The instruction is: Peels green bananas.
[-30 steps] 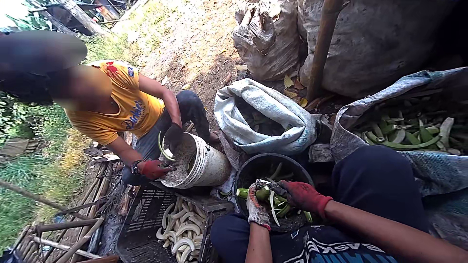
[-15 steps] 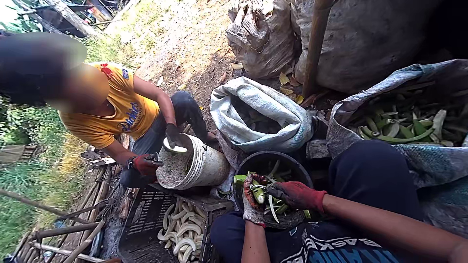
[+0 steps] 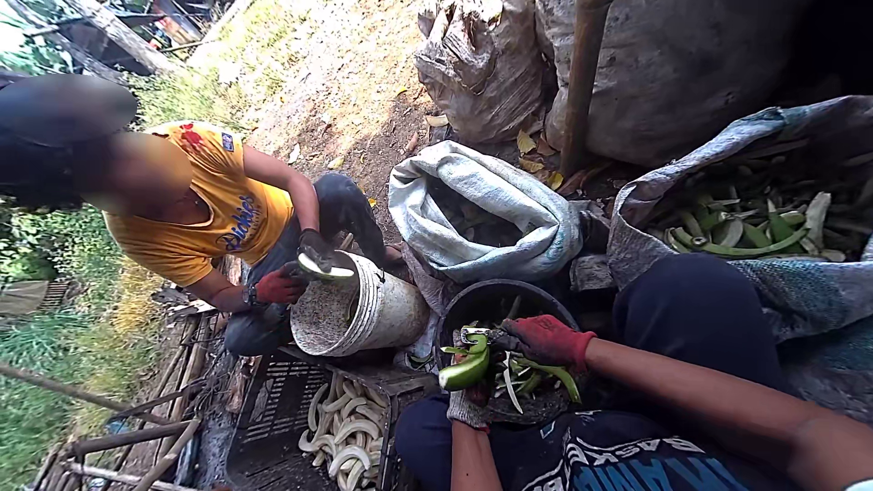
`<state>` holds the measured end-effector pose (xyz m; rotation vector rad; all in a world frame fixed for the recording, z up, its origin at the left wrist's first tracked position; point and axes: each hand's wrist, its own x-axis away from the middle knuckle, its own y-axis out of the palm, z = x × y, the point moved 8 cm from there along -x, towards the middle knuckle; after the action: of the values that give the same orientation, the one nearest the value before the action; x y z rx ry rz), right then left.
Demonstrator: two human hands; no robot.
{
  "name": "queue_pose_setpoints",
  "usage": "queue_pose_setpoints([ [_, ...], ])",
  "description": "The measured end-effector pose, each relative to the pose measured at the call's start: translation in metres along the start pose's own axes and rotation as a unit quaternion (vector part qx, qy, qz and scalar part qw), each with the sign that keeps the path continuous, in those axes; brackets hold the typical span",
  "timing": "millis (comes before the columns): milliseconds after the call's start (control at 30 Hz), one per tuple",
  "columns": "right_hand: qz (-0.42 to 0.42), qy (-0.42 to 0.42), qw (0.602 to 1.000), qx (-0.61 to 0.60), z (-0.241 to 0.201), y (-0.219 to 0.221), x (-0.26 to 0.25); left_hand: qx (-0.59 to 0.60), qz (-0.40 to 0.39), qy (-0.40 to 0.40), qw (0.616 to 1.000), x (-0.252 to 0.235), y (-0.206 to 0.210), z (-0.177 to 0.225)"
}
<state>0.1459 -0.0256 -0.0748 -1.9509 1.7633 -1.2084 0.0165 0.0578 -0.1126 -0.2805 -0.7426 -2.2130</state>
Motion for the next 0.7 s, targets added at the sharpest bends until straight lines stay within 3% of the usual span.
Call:
queue_pose_setpoints([
  [67,0.001,-0.012,1.0,0.007,0.001,0.003,0.001,-0.111,-0.026,0.035,0.993,0.004,0.01,0.017],
  [100,-0.002,-0.014,1.0,0.007,0.001,0.006,0.002,-0.154,0.001,0.022,0.988,0.008,0.019,0.026],
  [133,-0.003,-0.017,1.0,0.008,0.0,0.006,0.002,-0.168,0.039,-0.012,0.985,0.014,0.032,0.036],
  [200,0.002,-0.021,1.0,0.016,0.0,0.006,-0.003,-0.19,0.038,-0.079,0.978,0.025,0.048,0.046],
  [300,0.013,-0.031,0.999,0.041,0.004,0.007,-0.013,-0.181,0.048,-0.149,0.971,0.018,0.029,0.03],
  [367,0.019,-0.034,0.998,0.05,0.004,0.006,-0.021,-0.067,-0.093,-0.162,0.98,0.006,0.006,0.007],
  [400,0.019,-0.03,0.998,0.051,0.004,0.004,-0.025,-0.023,-0.124,-0.181,0.975,0.003,0.0,-0.002],
  [533,0.008,-0.021,0.998,0.061,0.009,0.002,-0.038,0.008,-0.154,-0.198,0.968,0.004,-0.004,-0.013],
  [600,0.007,0.034,0.998,0.053,0.024,-0.005,-0.039,-0.059,-0.187,-0.174,0.965,0.018,0.025,0.002],
  [667,0.01,0.081,0.996,0.042,0.043,-0.019,-0.033,-0.2,-0.103,-0.15,0.963,0.041,0.064,0.029],
  [700,0.012,0.088,0.995,0.038,0.043,-0.025,-0.029,-0.227,-0.06,-0.147,0.961,0.041,0.061,0.032],
])
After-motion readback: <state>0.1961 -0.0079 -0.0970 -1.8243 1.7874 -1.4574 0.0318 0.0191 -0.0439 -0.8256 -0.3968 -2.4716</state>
